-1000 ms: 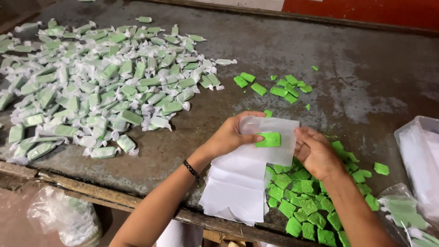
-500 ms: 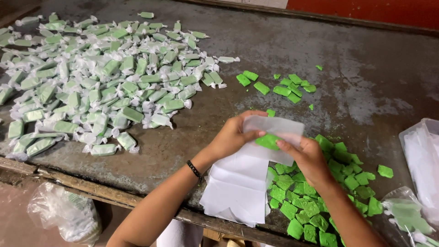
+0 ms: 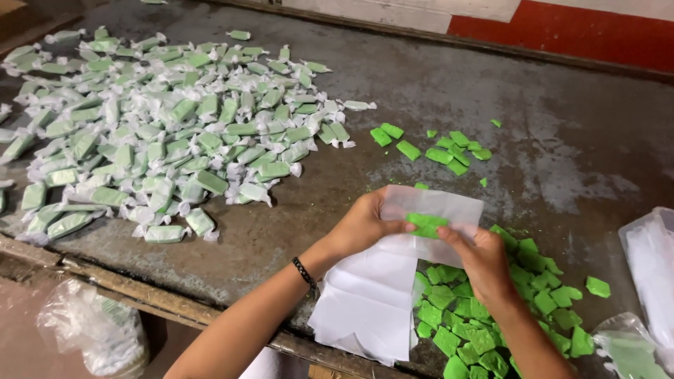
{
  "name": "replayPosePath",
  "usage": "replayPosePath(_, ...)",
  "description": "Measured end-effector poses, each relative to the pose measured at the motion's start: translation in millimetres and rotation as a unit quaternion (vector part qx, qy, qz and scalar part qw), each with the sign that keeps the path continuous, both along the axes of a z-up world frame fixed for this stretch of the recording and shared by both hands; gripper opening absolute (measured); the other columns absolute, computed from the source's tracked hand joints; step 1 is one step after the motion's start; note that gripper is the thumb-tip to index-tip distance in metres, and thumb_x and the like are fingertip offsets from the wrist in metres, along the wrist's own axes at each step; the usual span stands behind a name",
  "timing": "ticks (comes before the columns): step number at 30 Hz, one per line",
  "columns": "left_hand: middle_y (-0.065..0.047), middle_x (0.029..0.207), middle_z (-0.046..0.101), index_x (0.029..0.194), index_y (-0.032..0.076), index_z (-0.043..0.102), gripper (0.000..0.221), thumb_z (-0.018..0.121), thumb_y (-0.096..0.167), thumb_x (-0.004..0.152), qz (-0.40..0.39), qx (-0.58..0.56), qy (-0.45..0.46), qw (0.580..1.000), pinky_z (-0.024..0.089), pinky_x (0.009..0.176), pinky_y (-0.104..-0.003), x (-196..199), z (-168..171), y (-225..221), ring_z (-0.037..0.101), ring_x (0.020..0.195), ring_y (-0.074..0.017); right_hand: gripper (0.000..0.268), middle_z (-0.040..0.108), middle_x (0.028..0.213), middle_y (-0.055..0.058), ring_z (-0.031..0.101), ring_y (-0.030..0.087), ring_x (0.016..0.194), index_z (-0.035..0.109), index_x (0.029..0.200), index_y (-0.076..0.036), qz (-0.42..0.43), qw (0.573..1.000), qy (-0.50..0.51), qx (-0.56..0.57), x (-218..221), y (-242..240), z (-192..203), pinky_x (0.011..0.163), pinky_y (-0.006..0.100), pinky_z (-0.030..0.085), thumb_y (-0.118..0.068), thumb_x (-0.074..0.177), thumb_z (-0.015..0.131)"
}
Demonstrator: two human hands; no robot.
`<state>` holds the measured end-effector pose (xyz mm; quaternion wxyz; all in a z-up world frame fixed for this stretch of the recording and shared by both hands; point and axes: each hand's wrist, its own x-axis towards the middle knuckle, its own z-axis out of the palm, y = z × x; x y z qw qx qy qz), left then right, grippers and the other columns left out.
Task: A person is rapidly wrapping small green rectangular items in individual pieces of white paper on a metal workbench.
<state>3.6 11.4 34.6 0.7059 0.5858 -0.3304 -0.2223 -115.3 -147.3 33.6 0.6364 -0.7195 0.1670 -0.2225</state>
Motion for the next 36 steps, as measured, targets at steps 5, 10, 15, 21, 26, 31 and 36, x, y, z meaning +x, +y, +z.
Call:
replayPosePath(5, -0.009, 0.087, 0.071, 0.116, 0.006, 0.063, 0.049, 0.081, 0.008, 0.070, -0.006, 0.006, -0.028, 1.000, 0.057, 0.058, -0.026, 2.0, -2.8, -2.7, 0.065, 0.068, -0.0112, 0.016, 0.066, 0.069, 0.001, 0.057, 0.005, 0.062, 0.072, 0.082, -0.004, 0.006, 0.999, -0.017, 0.037, 2.1, 5.1, 7.5, 0.065, 0.024, 0.051, -0.019, 0.079, 0.079)
replayPosePath(10, -0.021, 0.088, 0.067, 0.147, 0.009, 0.024, 0.048, 0.037, 0.012, 0.101, 0.148, 0.035, -0.090, 0.984, 0.059, 0.054, -0.033, -4.7, 19.8, 13.9, 0.065, 0.062, -0.0256, 0.016, 0.069, 0.080, 0.014, 0.069, 0.023, 0.070, 0.068, 0.090, 0.001, 0.001, 0.991, -0.025, 0.133, -4.3, 2.6, 16.7, 0.066, 0.043, 0.059, -0.010, 0.079, 0.074)
replayPosePath(15, -0.013, 0.124, 0.046, 0.116, 0.015, 0.054, 0.035, 0.068, 0.012, 0.084, 0.027, -0.023, -0.303, 0.952, 0.054, 0.084, -0.046, -13.3, 12.1, 8.4, 0.053, 0.108, -0.0364, 0.020, 0.067, 0.084, 0.020, 0.069, 0.030, 0.071, 0.064, 0.091, 0.005, 0.017, 0.982, -0.041, 0.182, 2.1, -5.0, 3.8, 0.061, 0.048, 0.059, -0.006, 0.078, 0.074)
replayPosePath(21, 0.000, 0.088, 0.062, 0.093, 0.014, 0.072, 0.022, 0.080, 0.010, 0.073, 0.031, -0.098, -0.115, 0.988, 0.045, 0.087, -0.027, -20.7, -11.7, -14.1, 0.055, 0.085, -0.0087, 0.016, 0.068, 0.080, 0.022, 0.070, 0.034, 0.065, 0.064, 0.090, 0.005, 0.054, 0.980, -0.062, 0.179, 1.6, -16.1, -15.8, 0.057, 0.049, 0.061, 0.000, 0.077, 0.071)
replayPosePath(26, -0.003, 0.102, 0.064, 0.108, 0.013, 0.067, 0.042, 0.082, 0.007, 0.069, 0.095, -0.096, -0.082, 0.987, 0.041, 0.095, -0.030, -8.8, -21.7, -12.9, 0.056, 0.098, -0.0127, 0.024, 0.067, 0.088, 0.027, 0.069, 0.037, 0.071, 0.059, 0.101, 0.009, 0.084, 0.975, -0.071, 0.194, -2.2, -1.7, 3.7, 0.063, 0.051, 0.061, -0.006, 0.083, 0.063)
replayPosePath(31, -0.011, 0.104, 0.067, 0.105, 0.007, 0.068, 0.030, 0.078, 0.008, 0.077, 0.029, -0.055, -0.079, 0.995, 0.038, 0.105, -0.042, -12.2, -20.1, -9.1, 0.060, 0.103, -0.0264, 0.079, 0.058, 0.100, 0.029, 0.064, 0.030, 0.073, 0.026, 0.142, 0.009, 0.135, 0.986, -0.093, 0.007, -11.7, 6.0, 24.6, 0.059, 0.038, 0.061, -0.011, 0.076, 0.066)
replayPosePath(36, -0.011, 0.102, 0.065, 0.097, 0.010, 0.070, 0.023, 0.075, 0.004, 0.076, 0.017, -0.049, -0.271, 0.961, 0.049, 0.091, -0.041, -19.4, -0.2, 3.0, 0.065, 0.097, -0.0283, 0.024, 0.065, 0.087, 0.019, 0.067, 0.023, 0.064, 0.065, 0.100, 0.007, 0.105, 0.985, -0.086, 0.104, 5.2, -33.5, -32.7, 0.053, 0.034, 0.060, -0.002, 0.078, 0.066)
